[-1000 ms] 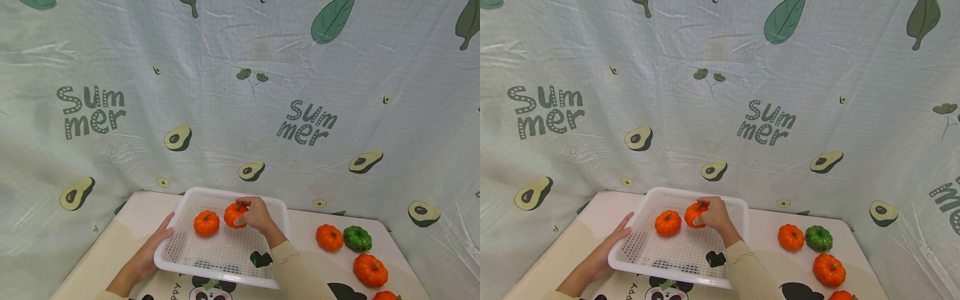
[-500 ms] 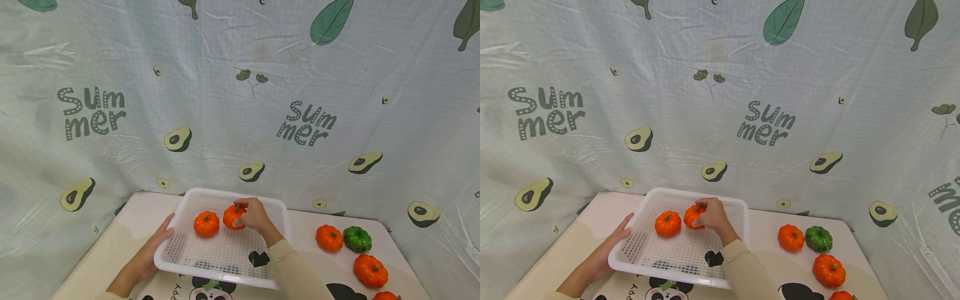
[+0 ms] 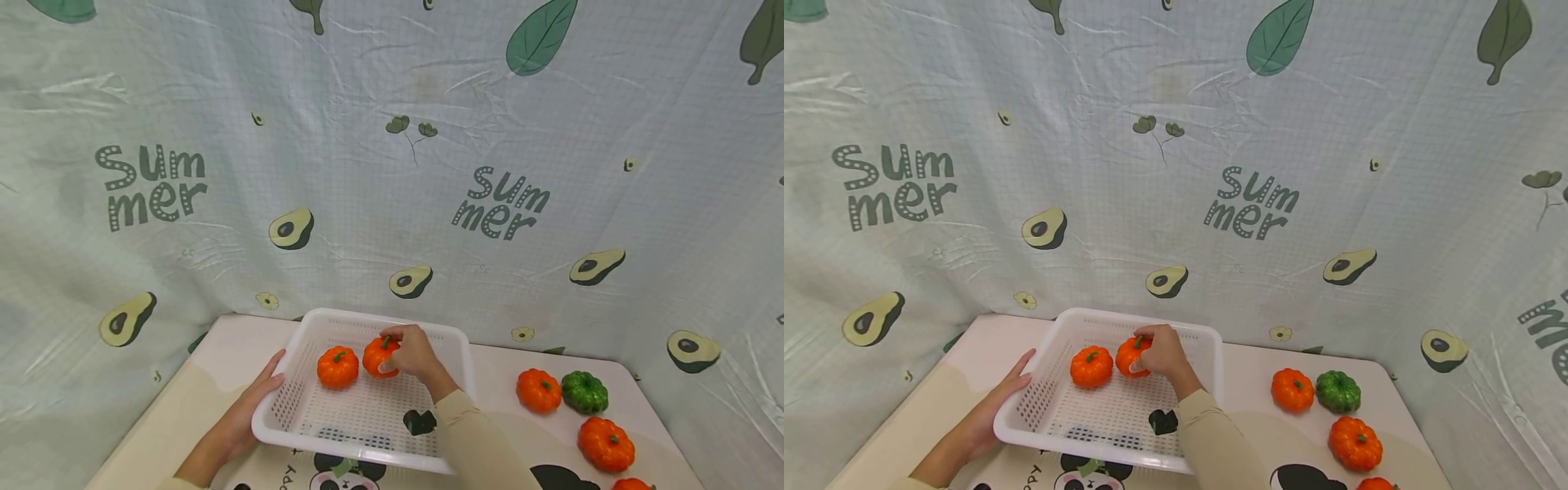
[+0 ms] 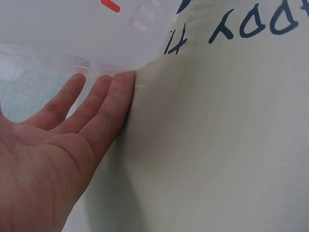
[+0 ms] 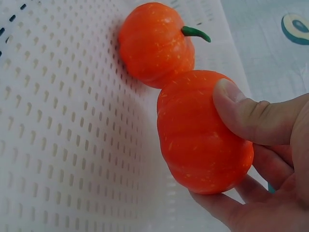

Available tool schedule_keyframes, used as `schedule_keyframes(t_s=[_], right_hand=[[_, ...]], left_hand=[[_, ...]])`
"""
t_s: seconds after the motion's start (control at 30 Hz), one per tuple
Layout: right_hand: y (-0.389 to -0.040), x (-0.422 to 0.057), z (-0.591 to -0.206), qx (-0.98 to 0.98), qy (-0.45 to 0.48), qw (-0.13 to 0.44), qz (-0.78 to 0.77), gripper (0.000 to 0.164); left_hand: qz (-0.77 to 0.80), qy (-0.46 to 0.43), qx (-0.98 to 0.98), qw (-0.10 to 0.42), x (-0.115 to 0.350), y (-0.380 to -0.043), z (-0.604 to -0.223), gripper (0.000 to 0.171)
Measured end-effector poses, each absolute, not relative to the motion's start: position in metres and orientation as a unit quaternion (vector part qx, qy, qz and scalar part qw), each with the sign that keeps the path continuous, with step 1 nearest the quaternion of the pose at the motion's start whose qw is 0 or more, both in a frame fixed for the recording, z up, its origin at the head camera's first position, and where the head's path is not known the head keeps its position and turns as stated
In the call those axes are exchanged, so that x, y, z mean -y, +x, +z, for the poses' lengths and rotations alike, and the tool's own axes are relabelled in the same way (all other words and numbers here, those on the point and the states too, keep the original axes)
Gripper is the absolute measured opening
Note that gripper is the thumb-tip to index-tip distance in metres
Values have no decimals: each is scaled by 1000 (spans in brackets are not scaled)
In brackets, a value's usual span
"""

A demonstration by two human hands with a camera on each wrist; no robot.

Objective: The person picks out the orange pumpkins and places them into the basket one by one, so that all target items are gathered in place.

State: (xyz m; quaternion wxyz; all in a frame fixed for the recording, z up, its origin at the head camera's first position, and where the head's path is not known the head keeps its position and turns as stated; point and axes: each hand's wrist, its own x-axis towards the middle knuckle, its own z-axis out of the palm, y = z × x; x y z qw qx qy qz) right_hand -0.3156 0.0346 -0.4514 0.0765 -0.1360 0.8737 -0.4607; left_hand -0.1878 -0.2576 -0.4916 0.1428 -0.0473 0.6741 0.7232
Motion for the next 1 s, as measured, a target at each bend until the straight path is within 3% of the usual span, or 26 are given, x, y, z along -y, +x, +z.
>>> schedule_keyframes(t_s=[1.0], right_hand=[[-317, -31, -462, -883, -131, 91, -440, 51]], left_hand=[[722, -38, -676, 142, 258, -187, -492, 70]])
